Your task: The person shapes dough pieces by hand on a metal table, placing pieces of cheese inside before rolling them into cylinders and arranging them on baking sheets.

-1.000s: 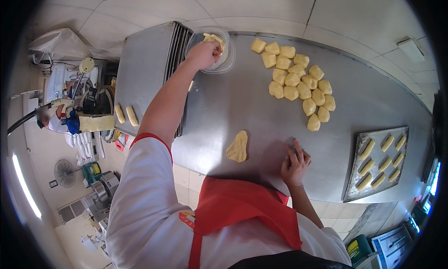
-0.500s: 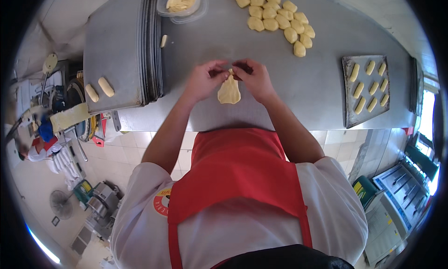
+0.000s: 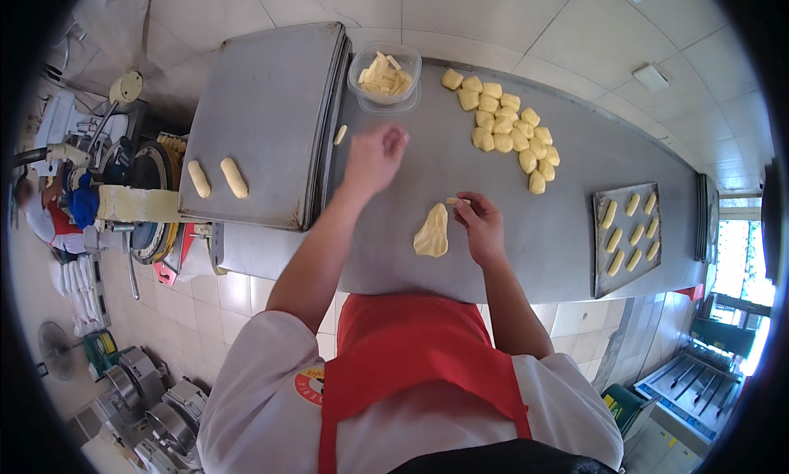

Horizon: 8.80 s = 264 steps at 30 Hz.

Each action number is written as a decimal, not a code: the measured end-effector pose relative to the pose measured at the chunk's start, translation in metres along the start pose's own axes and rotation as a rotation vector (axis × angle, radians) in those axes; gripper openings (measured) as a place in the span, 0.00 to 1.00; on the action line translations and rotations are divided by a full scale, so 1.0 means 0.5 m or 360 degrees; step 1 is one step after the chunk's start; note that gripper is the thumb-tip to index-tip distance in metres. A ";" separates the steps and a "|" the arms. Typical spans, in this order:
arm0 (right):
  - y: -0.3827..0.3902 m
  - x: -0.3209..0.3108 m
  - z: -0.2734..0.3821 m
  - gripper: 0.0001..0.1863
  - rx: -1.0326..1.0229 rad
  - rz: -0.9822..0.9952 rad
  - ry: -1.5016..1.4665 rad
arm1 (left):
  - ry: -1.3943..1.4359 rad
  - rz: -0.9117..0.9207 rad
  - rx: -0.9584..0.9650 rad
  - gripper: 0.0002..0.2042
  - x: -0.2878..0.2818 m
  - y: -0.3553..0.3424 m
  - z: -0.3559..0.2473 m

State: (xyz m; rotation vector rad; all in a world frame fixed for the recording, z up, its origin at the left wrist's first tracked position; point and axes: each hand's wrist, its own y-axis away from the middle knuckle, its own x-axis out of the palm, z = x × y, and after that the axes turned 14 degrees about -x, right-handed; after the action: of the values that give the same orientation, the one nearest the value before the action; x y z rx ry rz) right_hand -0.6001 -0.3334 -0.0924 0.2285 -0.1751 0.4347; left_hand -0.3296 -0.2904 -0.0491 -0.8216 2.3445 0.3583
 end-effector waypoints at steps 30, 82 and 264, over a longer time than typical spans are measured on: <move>-0.016 -0.114 -0.071 0.17 0.0221 -0.0074 -0.0458 | 0.1108 0.0737 -0.0764 0.10 0.180 0.152 0.066; 0.107 -0.100 -0.146 0.24 -0.0968 0.0859 0.2172 | -0.0952 0.0608 0.0706 0.24 0.158 0.265 0.168; 0.277 0.324 -0.320 0.34 -0.1323 0.0348 0.2901 | 0.1441 0.0916 0.0785 0.24 -0.609 0.506 0.367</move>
State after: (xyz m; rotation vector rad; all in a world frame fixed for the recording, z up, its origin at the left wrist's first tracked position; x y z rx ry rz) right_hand -0.4967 -0.1060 -0.1858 -1.0404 1.4073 0.6012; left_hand -0.2180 0.1266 0.0153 -0.0111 3.2790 -0.4727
